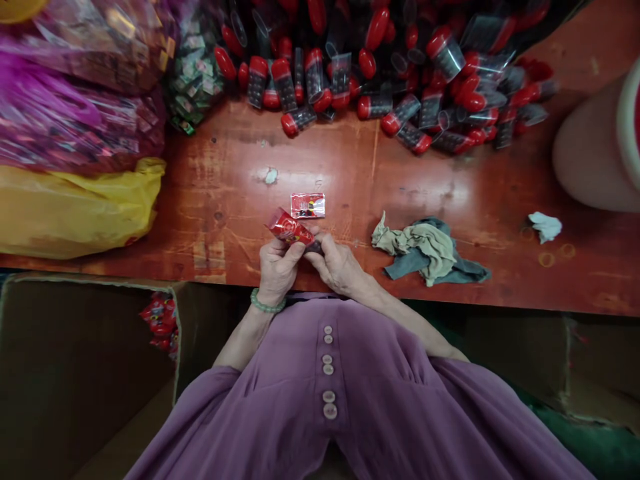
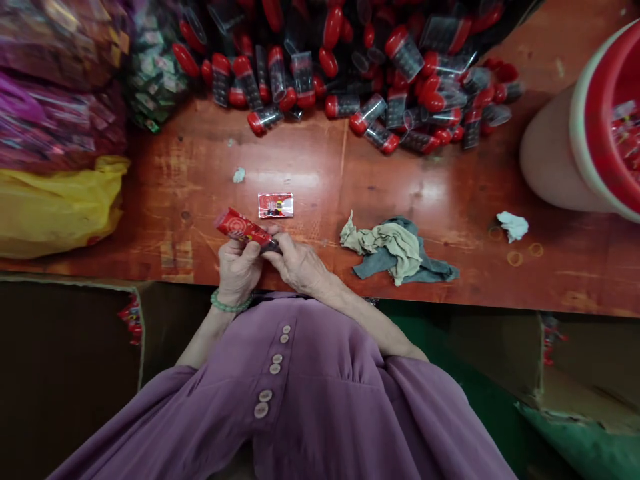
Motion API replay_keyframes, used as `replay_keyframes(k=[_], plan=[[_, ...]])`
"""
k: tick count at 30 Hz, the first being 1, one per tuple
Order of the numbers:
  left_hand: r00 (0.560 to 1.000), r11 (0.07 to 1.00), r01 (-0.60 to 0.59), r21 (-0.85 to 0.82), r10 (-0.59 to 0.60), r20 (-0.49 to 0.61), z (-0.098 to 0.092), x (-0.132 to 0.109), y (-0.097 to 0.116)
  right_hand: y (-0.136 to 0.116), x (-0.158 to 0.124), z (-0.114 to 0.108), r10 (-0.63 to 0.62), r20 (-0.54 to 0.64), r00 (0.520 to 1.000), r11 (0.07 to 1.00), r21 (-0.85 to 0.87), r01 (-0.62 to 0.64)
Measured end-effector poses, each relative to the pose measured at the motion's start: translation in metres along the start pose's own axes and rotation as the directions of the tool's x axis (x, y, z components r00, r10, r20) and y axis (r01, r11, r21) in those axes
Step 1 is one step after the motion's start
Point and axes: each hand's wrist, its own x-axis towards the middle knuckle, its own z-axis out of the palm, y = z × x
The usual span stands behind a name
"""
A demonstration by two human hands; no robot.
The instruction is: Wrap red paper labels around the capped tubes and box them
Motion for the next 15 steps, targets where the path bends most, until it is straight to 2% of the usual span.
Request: replay_keyframes(k=[4, 9, 12, 14, 15], plan=[[0.999, 1.0, 0.022, 0.017, -0.022, 0.032, -0.003, -0.001, -0.009, -0.006, -0.004, 0.0, 0.058, 0.024, 0.998, 0.973, 0.224, -0.062], [0.995, 0.983, -0.082, 0.163, 0.073, 0.061, -0.009, 0.005, -0.003, -0.011, 0.003, -0.004, 0.098, 0.055, 0.994, 0.909, 0.403, -0.112], [0.992, 0.967, -0.129, 0.219, 0.124, 0.039, -0.01, -0.004, 0.021, -0.01, 0.007, -0.009, 0.168, 0.138, 0.976, 0.744, 0.632, -0.217], [0.991, 0.954, -0.135, 0.267, 0.131, 0.033, -0.007, -0.025, 0.045, -0.008, 0.009, -0.014, 0.187, 0.166, 0.968, 0.62, 0.745, -0.247], [0.991, 0.947, -0.131, 0.293, 0.118, 0.064, -0.004, -0.039, 0.057, -0.007, 0.01, -0.017, 0.19, 0.166, 0.968, 0.577, 0.778, -0.247]])
